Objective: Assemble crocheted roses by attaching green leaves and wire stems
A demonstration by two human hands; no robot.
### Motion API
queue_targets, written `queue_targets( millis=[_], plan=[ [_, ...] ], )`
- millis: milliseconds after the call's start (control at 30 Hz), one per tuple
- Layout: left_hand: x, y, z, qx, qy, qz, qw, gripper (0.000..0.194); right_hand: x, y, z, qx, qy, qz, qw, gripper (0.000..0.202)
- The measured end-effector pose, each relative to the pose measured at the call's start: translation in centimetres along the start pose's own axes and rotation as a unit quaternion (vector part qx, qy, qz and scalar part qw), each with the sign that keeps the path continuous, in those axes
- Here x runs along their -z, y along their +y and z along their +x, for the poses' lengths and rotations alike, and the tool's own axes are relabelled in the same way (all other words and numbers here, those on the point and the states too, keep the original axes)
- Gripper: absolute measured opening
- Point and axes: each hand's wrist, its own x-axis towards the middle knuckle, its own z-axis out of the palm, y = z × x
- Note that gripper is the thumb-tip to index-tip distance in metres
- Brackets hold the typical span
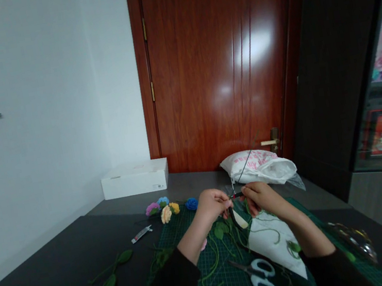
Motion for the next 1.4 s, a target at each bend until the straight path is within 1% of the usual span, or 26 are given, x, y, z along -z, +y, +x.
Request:
queue_targets(
  millis=[67, 200, 300, 367, 500, 567, 633, 733, 800, 900, 1000, 1100, 1200, 1333, 1400],
  plan=[
    [0.3, 0.3, 0.1, -0.003, 0.008, 0.019, 1.0, 0.017, 0.0, 0.1, 0.1, 0.0, -0.008, 0.008, 1.0, 0.035],
    [1.0, 0.7, 0.3, -0.009, 0.033, 0.041, 0.999, 0.018, 0.3, 0.6, 0.1, 0.0, -0.031, 0.018, 0.999, 0.034],
    [1.9, 0.8, 0.6, -0.006, 0.061, 0.052, 0.997, 0.016, 0.6, 0.8, -0.2, -0.001, -0.06, 0.032, 0.998, 0.033],
    [2.7, 0.6, 1.0, 0.007, 0.079, 0.062, 0.995, 0.013, 0.9, 0.9, -0.4, -0.005, -0.084, 0.049, 0.995, 0.036],
    [4.0, 0.1, 1.6, 0.036, 0.101, 0.078, 0.991, 0.032, 1.7, 0.6, -1.2, -0.007, -0.126, 0.095, 0.987, 0.045],
    [4.5, 0.0, 1.7, 0.041, 0.103, 0.075, 0.991, 0.035, 2.3, 0.4, -1.6, -0.003, -0.131, 0.121, 0.984, 0.049],
    [4.7, 0.2, 1.5, 0.037, 0.098, 0.06, 0.993, 0.03, 2.7, 0.2, -1.7, 0.004, -0.119, 0.149, 0.982, 0.05],
    [4.4, 1.2, 0.9, 0.021, 0.079, 0.008, 0.997, 0.011, 2.5, 0.1, -1.6, 0.016, -0.085, 0.188, 0.978, 0.05],
    [3.9, 2.2, 0.3, 0.008, 0.054, -0.044, 0.998, 0.02, 1.9, 0.0, -1.1, 0.021, -0.063, 0.212, 0.975, 0.048],
    [3.1, 3.6, -0.6, -0.012, 0.023, -0.109, 0.994, 0.022, 0.3, -0.1, -0.3, 0.027, -0.029, 0.247, 0.968, 0.046],
    [2.6, 4.3, -1.0, -0.028, 0.027, -0.138, 0.99, 0.02, -1.5, -0.6, 0.3, 0.033, 0.012, 0.28, 0.959, 0.041],
    [2.5, 4.3, -1.0, -0.034, 0.042, -0.143, 0.988, 0.021, -3.1, -1.3, 0.3, 0.035, 0.04, 0.314, 0.948, 0.036],
    [2.8, 4.3, -1.0, -0.029, 0.039, -0.134, 0.99, 0.024, -4.7, -2.1, -0.3, 0.025, 0.032, 0.362, 0.931, 0.036],
    [2.8, 4.6, -1.3, -0.021, 0.023, -0.119, 0.992, 0.025, -6.9, -3.1, -1.0, 0.008, -0.02, 0.429, 0.903, 0.042],
    [2.8, 4.7, -1.5, -0.012, 0.007, -0.109, 0.994, 0.025, -7.8, -3.4, -1.2, 0.004, -0.039, 0.445, 0.895, 0.043]
  ],
)
